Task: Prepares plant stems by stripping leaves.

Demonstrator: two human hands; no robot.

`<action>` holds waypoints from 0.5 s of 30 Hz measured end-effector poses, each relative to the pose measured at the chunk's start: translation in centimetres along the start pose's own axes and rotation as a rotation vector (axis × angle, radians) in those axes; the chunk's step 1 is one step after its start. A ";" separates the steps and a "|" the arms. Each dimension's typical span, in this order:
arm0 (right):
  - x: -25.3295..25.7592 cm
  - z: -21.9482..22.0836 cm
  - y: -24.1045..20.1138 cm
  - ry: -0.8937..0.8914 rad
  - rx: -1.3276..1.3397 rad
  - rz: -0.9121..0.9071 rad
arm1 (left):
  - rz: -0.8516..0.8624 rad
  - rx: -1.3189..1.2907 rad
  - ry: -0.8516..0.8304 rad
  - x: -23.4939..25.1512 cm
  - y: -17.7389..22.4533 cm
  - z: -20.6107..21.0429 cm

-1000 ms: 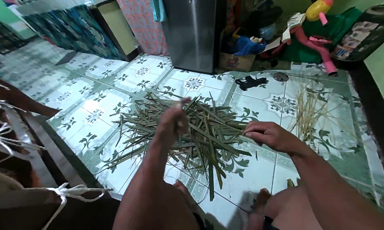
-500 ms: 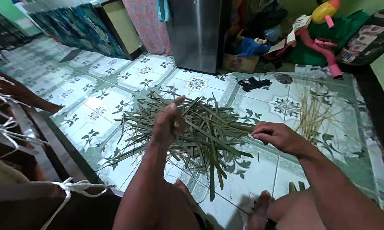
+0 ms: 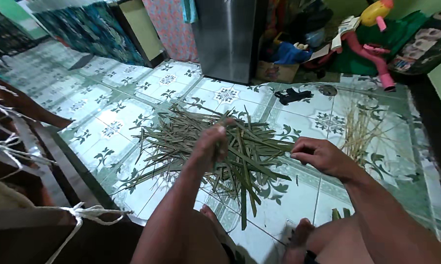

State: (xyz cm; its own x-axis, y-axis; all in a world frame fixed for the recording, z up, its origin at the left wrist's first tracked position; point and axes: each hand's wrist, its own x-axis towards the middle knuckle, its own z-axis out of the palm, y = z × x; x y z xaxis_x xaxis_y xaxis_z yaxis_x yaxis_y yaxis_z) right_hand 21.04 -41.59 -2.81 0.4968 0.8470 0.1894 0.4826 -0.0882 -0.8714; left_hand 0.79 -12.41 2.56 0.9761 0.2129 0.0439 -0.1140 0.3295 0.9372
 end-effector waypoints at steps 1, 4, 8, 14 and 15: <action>0.1 0.1 -0.1 0.000 -0.008 -0.011 | -0.049 0.021 -0.029 0.2 -0.5 1.0; -0.1 -0.7 0.6 0.020 -0.035 -0.041 | 0.020 0.032 -0.002 -0.1 1.2 0.7; -0.7 -1.4 1.1 0.052 -0.051 -0.024 | 0.176 -0.102 0.029 -0.5 2.8 -2.5; -0.1 0.8 -0.8 0.027 0.010 -0.066 | -0.139 0.045 -0.082 0.4 -1.1 3.0; -0.1 0.6 -0.6 0.023 0.004 -0.068 | -0.112 0.044 -0.077 0.4 -0.5 2.8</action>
State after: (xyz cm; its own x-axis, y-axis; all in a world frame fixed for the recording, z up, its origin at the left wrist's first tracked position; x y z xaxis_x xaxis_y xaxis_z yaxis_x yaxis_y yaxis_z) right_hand 20.31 -41.34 -2.61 0.4794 0.8386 0.2588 0.5134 -0.0288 -0.8577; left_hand 1.75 -15.06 3.05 0.9937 0.1056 -0.0376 0.0035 0.3061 0.9520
